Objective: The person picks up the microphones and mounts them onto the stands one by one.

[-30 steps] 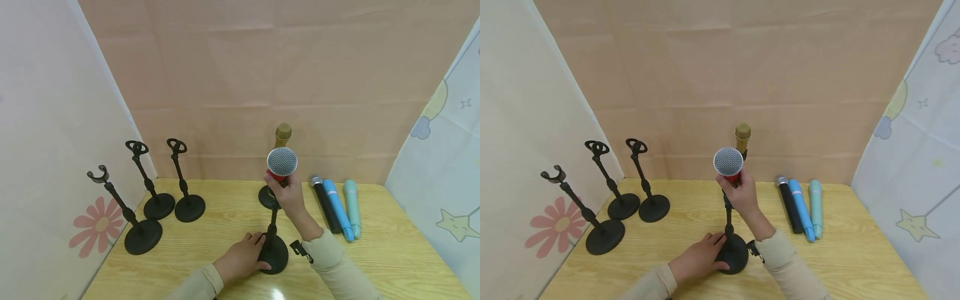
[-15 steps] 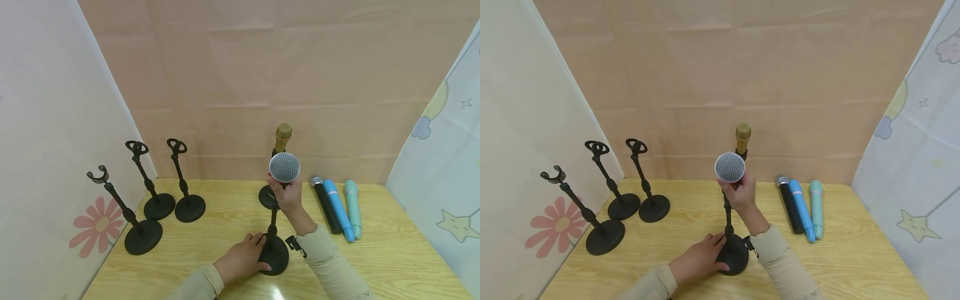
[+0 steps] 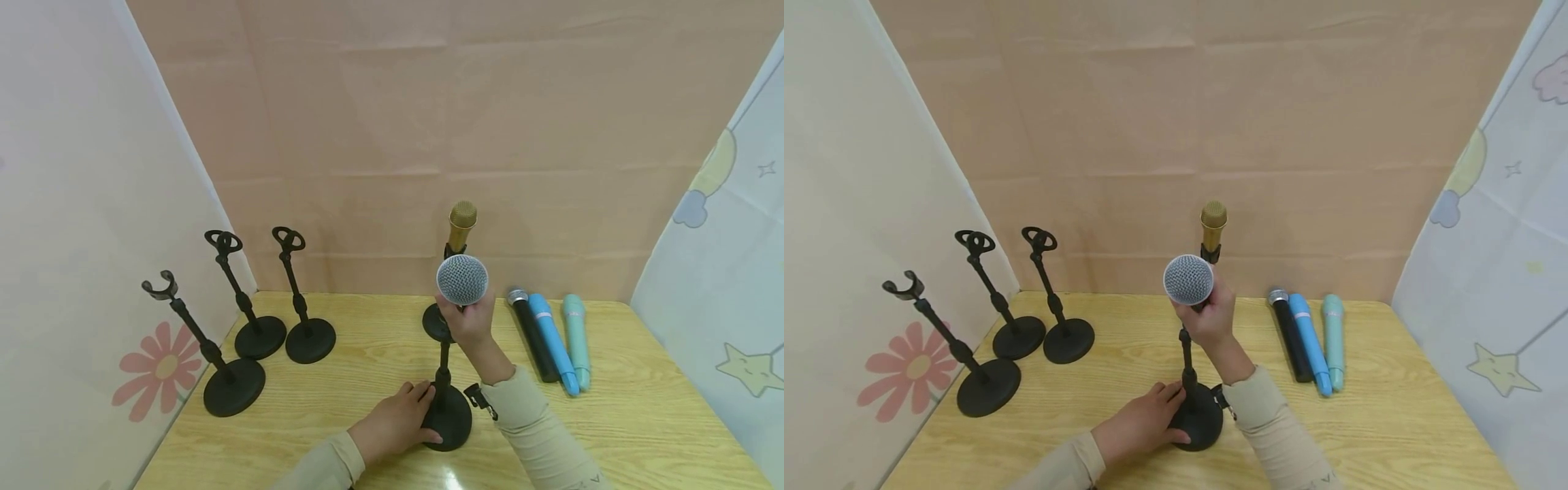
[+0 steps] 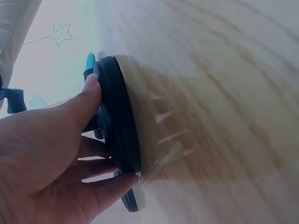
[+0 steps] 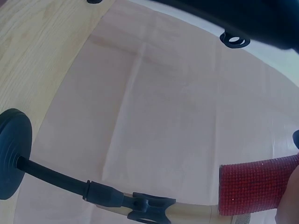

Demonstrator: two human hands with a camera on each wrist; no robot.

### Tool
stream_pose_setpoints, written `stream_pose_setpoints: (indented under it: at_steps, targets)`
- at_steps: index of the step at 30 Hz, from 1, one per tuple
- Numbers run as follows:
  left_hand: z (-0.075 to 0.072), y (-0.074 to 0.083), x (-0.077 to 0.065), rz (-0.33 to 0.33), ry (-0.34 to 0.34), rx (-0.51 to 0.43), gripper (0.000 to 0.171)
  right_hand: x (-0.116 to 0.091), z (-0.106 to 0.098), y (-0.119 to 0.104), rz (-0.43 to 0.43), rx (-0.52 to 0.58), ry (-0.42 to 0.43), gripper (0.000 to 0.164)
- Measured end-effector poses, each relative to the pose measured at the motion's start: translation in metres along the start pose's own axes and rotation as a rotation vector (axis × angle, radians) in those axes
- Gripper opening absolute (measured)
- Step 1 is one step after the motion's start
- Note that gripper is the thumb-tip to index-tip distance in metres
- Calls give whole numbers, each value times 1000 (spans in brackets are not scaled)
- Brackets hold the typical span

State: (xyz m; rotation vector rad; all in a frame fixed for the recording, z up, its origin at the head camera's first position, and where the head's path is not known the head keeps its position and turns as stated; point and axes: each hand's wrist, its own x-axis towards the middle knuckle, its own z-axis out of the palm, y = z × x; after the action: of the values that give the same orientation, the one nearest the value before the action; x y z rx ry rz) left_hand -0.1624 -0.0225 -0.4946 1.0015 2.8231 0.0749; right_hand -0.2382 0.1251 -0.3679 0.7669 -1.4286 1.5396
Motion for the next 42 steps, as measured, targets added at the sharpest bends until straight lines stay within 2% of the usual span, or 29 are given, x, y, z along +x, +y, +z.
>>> stream_pose_setpoints:
  at_steps: [6,12,16,19,21,24,27,31,34,37,42]
  targets:
    - [-4,2,0,8,-15,9,83,-3,-1,2,-29,18,23,53]
    - [-5,2,-1,10,-9,33,82,2,-1,0,-129,-103,33,70]
    - [-3,1,0,11,-5,55,82,5,-3,1,-220,-193,45,65]
    - [-3,1,0,6,-14,51,82,8,-4,2,-297,-226,2,58]
    - [-3,1,1,1,-21,45,82,9,-5,3,-314,-224,-30,55]
    - [-3,2,1,-1,-24,43,82,9,-6,4,-256,-157,-75,56]
    - [-3,3,0,-3,-20,43,83,7,-6,3,-126,-10,-120,62]
    - [-3,4,0,-11,-13,35,83,0,-6,0,48,114,-140,54]
    - [-3,4,1,-15,-17,29,83,-7,-5,-3,141,194,-145,51]
    - [-2,4,1,-15,-25,22,83,-11,-4,-3,180,246,-127,51]
    - [-2,4,0,-18,-42,4,84,-12,-1,0,113,140,-8,42]
